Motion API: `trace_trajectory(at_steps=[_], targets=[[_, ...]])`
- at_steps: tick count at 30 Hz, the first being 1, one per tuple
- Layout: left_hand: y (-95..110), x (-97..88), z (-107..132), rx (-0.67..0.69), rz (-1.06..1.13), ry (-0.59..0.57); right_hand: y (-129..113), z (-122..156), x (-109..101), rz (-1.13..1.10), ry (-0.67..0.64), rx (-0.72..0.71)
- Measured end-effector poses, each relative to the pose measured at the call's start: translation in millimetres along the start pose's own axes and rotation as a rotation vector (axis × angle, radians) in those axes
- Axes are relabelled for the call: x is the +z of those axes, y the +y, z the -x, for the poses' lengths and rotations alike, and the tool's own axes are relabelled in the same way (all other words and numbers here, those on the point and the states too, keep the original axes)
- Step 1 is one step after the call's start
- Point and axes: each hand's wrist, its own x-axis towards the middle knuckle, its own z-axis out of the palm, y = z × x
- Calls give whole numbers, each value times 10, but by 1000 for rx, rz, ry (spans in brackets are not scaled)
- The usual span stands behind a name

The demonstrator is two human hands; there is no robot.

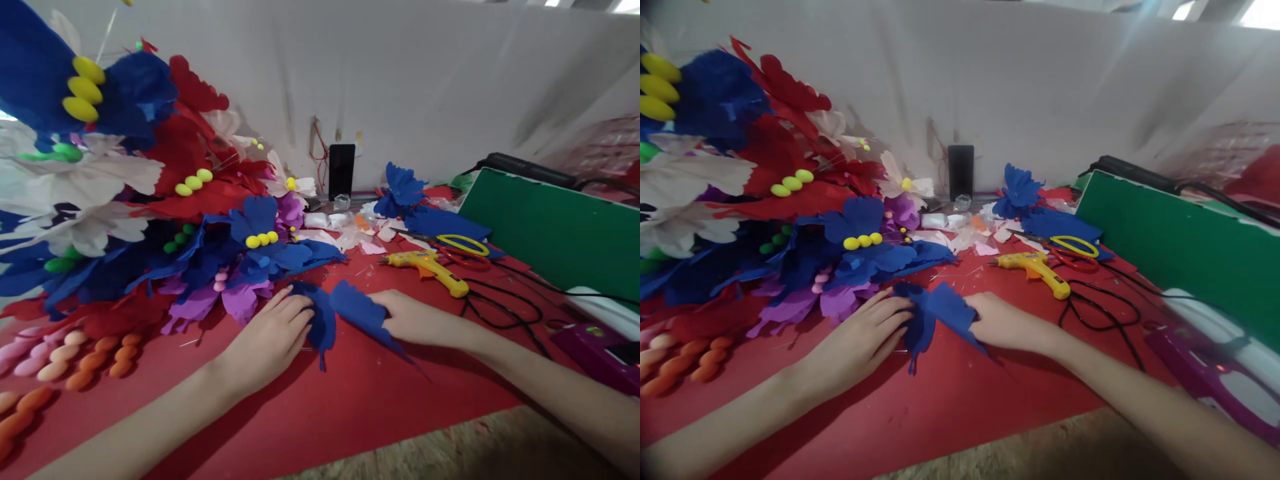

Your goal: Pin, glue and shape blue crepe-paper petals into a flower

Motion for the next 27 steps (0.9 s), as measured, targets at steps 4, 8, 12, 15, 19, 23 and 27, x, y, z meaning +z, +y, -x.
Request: trace_trajectory(at_steps=[4,8,12,15,19,23,27], targets=[[34,43,6,-19,39,39,-160,-48,136,290,60,35],[36,90,34,-60,66,95,-247,-89,147,485,61,22],[26,129,50,-7,99,109,-330,-175,-8,590,23,-38],[15,136,48,18,115,125,-405,-364,-99,629,43,-107],[-4,131,45,16,137,137,-393,-717,-52,750,99,-177],[-16,142,54,9,165,125,-298,-986,77,863,80,-222],[-7,141,57,5,199,92,-275,-1126,163,937,68,-254]])
